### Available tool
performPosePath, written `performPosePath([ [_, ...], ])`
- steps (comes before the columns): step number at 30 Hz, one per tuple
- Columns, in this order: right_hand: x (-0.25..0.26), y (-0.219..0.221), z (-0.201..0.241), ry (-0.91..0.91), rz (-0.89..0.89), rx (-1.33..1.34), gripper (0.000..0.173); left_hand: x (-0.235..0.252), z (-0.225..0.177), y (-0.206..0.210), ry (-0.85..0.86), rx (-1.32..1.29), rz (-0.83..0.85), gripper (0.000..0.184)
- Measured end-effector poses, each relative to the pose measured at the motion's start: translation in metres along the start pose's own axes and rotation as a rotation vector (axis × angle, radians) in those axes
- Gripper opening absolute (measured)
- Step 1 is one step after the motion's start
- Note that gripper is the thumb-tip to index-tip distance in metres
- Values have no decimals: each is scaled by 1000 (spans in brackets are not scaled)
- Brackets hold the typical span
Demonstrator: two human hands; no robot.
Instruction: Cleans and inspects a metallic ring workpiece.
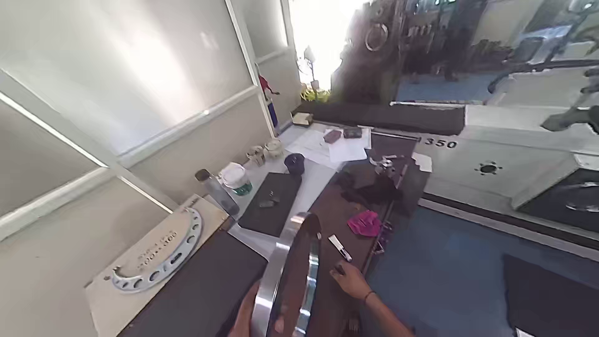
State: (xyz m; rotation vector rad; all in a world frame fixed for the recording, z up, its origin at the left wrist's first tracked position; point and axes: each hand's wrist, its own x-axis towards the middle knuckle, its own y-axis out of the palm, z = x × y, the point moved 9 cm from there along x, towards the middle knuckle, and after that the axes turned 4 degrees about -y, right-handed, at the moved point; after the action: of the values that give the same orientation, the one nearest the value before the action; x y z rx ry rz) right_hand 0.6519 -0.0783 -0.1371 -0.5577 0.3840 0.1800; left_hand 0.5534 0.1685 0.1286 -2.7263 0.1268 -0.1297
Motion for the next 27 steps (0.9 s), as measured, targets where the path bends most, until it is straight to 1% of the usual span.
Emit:
performPosePath([
  [1, -7, 5, -2, -9, 24, -67, 40, 0, 0, 3, 6, 2, 17, 61],
  [3, -8, 7, 6, -52, 12, -120, 38, 5, -5, 8, 14, 8, 31, 63],
  [6, -7, 18, 18, -126, 42, -233, 43, 8, -8, 8, -5, 39, -10, 66],
  [10, -5, 30, 31, -240, 104, -338, 44, 17, -11, 9, -13, 46, -37, 62],
  [12, -4, 23, 38, -304, 112, -333, 43, 21, -16, 14, -28, 49, -34, 60],
  [14, -2, 0, 40, -330, 75, -277, 42, 23, -22, 21, -33, 81, -43, 62],
  [15, 0, -19, 37, -320, 24, -252, 42, 23, -26, 25, -24, 109, -54, 64],
  [17, 8, -75, 27, -311, -172, -217, 46, 26, -31, 29, 15, 161, -88, 68],
  [19, 28, -132, 16, -346, -388, -239, 54, 35, -36, 30, 56, 197, -138, 71],
  [20, 41, -150, 7, -328, -436, -260, 60, 38, -38, 28, 68, 218, -162, 71],
  [21, 56, -160, -6, -270, -416, -302, 65, 40, -38, 27, 77, 225, -179, 73],
  [22, 71, -165, -18, -202, -360, -357, 67, 42, -37, 26, 77, 217, -191, 75],
  [23, 82, -168, -27, -165, -310, -413, 65, 45, -36, 26, 75, 206, -192, 77],
  [25, 96, -174, -29, -171, -269, -456, 47, 54, -37, 29, 78, 190, -155, 80],
  [27, 94, -176, -24, -209, -282, -388, 35, 62, -39, 33, 90, 187, -125, 81],
])
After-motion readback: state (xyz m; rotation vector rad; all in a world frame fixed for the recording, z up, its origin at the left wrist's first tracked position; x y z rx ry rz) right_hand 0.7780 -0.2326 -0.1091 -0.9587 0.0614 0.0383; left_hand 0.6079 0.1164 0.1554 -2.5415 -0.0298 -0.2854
